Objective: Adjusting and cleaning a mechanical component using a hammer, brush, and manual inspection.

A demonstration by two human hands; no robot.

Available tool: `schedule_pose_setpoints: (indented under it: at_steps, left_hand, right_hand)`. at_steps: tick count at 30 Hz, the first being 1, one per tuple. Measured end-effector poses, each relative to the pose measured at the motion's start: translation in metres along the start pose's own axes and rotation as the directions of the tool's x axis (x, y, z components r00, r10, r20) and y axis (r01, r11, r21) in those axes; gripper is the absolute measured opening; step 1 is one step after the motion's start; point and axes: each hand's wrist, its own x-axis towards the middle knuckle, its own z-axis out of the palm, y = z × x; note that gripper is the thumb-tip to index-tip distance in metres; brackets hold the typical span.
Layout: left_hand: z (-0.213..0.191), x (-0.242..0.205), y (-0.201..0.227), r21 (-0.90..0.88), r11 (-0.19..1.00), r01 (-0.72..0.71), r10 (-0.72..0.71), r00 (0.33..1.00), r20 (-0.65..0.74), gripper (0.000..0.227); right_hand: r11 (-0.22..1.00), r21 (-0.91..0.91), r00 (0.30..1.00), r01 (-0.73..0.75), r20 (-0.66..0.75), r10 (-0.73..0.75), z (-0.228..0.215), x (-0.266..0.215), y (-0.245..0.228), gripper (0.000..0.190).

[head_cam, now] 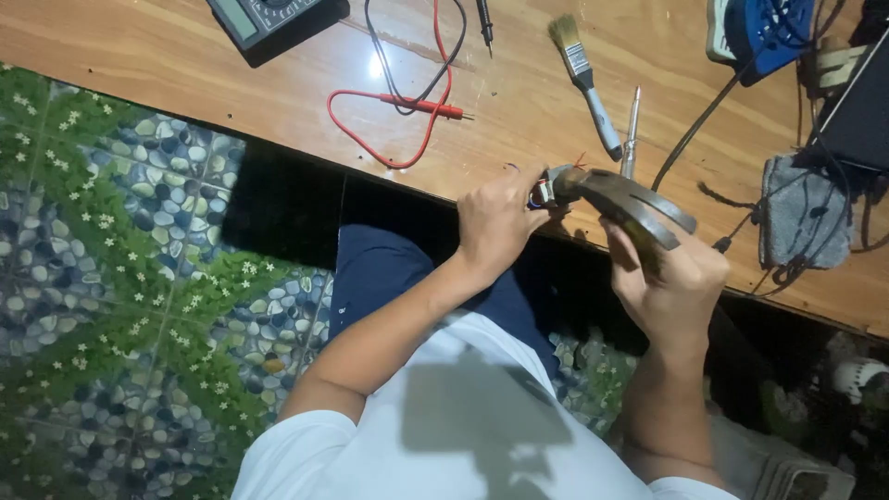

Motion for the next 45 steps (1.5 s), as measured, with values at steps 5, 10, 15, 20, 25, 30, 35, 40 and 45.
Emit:
schedule_pose_setpoints:
  at_steps: [5, 10, 15, 20, 25, 30, 35, 40, 45]
  left_hand:
    - [0.003, -0.002, -0.002, 0.026, 1.0, 0.003, -0.003, 1.0, -0.003, 0.049]
    - [0.006, -0.003, -0.003, 0.056, 0.998, 0.003, -0.002, 1.0, -0.016, 0.051]
    - [0.002, -0.001, 0.0, 0.006, 0.999, 0.036, -0.036, 0.999, 0.033, 0.05]
    - [0.003, -0.002, -0.003, 0.039, 0.999, 0.002, -0.003, 1.0, 0.03, 0.056]
    - [0.009, 0.0, -0.006, 0.067, 0.994, 0.089, -0.097, 0.986, 0.136, 0.06]
    - [0.009, -0.001, -0.006, 0.099, 0.992, 0.078, -0.09, 0.989, 0.119, 0.061]
    - [0.022, -0.004, -0.015, 0.12, 0.992, 0.049, -0.059, 0.995, 0.083, 0.047]
    - [0.029, -0.008, -0.017, 0.186, 0.982, 0.043, -0.042, 0.999, -0.01, 0.018]
    - [0.034, -0.011, -0.025, 0.103, 0.994, 0.022, -0.017, 0.999, -0.051, 0.031]
  right_hand:
    - [0.999, 0.023, 0.999, -0.04, 0.005, 0.04, 0.002, 0.003, 0.0, 0.022]
    - [0.997, 0.073, 1.0, -0.02, -0.002, 0.02, 0.001, 0.007, -0.002, 0.026]
    - [0.998, 0.047, 0.999, -0.044, 0.013, 0.043, 0.0, 0.01, -0.007, 0.025]
    - [0.999, 0.016, 0.999, -0.046, -0.002, 0.046, 0.001, 0.011, -0.005, 0.021]
    - [0.999, 0.038, 0.996, 0.039, -0.078, -0.036, 0.002, 0.016, -0.004, 0.027]
    - [0.998, 0.068, 0.997, 0.019, -0.072, -0.014, 0.006, 0.02, -0.003, 0.025]
    - [0.971, 0.19, 0.986, -0.144, -0.055, 0.157, 0.027, 0.033, -0.008, 0.026]
    - [0.851, 0.305, 0.904, -0.427, 0.115, 0.412, 0.044, 0.057, -0.021, 0.038]
    - [0.875, 0.188, 0.894, -0.446, 0.145, 0.425, 0.044, 0.062, -0.021, 0.027]
